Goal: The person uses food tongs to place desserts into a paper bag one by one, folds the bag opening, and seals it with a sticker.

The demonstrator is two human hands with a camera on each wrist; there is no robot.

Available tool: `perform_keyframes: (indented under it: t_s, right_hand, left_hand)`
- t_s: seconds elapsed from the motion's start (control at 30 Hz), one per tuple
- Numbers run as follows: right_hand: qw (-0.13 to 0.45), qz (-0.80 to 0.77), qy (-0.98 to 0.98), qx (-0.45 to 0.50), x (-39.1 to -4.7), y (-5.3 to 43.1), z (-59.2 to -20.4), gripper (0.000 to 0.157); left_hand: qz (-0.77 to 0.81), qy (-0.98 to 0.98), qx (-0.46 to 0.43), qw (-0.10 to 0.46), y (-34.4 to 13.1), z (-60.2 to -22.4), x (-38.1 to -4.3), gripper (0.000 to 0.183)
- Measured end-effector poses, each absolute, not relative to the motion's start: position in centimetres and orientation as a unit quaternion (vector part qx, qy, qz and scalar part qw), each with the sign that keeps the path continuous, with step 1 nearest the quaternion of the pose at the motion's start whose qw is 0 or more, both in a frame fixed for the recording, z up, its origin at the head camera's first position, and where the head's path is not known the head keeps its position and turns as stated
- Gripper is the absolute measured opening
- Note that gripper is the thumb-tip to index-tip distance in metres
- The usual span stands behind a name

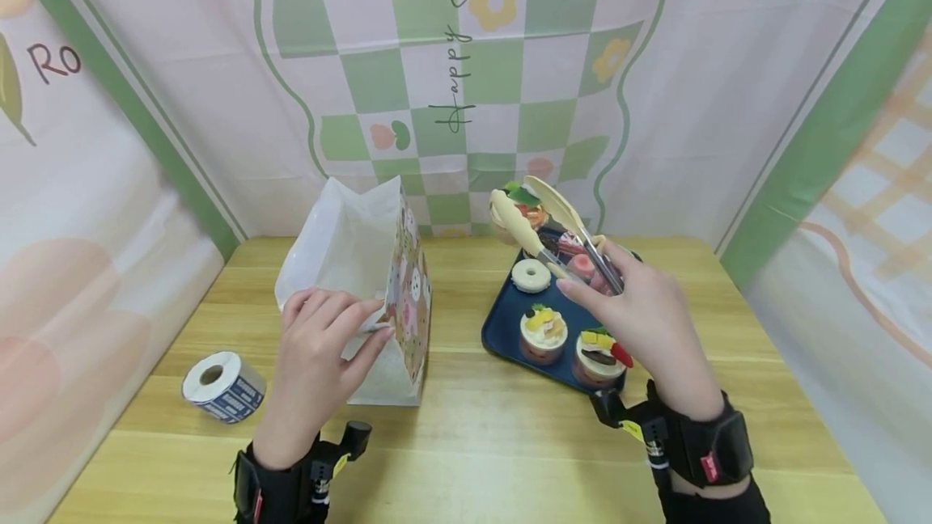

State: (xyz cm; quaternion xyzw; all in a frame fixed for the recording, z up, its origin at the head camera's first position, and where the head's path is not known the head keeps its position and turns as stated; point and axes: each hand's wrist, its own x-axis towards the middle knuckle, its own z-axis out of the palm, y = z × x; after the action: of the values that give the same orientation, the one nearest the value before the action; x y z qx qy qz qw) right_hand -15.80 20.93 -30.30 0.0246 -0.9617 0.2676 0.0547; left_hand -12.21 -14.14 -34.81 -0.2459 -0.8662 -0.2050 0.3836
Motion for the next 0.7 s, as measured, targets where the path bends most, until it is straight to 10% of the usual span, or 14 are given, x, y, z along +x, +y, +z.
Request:
perform_keyframes:
  t_s: [0.4, 0.7]
  right_hand:
    - [0.104, 0.259, -0.958, 0.061, -15.2, 18.7, -28.4, 0.059]
    - [0.119, 0.269, -0.952, 0.088, -14.3, 16.9, -27.3, 0.072]
  left_hand:
    - [-0.204, -0.866, -0.247, 0.385, -14.1, -34.8, -12.2, 0.022]
    - [-0.202, -0.863, -0.249, 0.391, -14.1, -34.8, -12.3, 0.021]
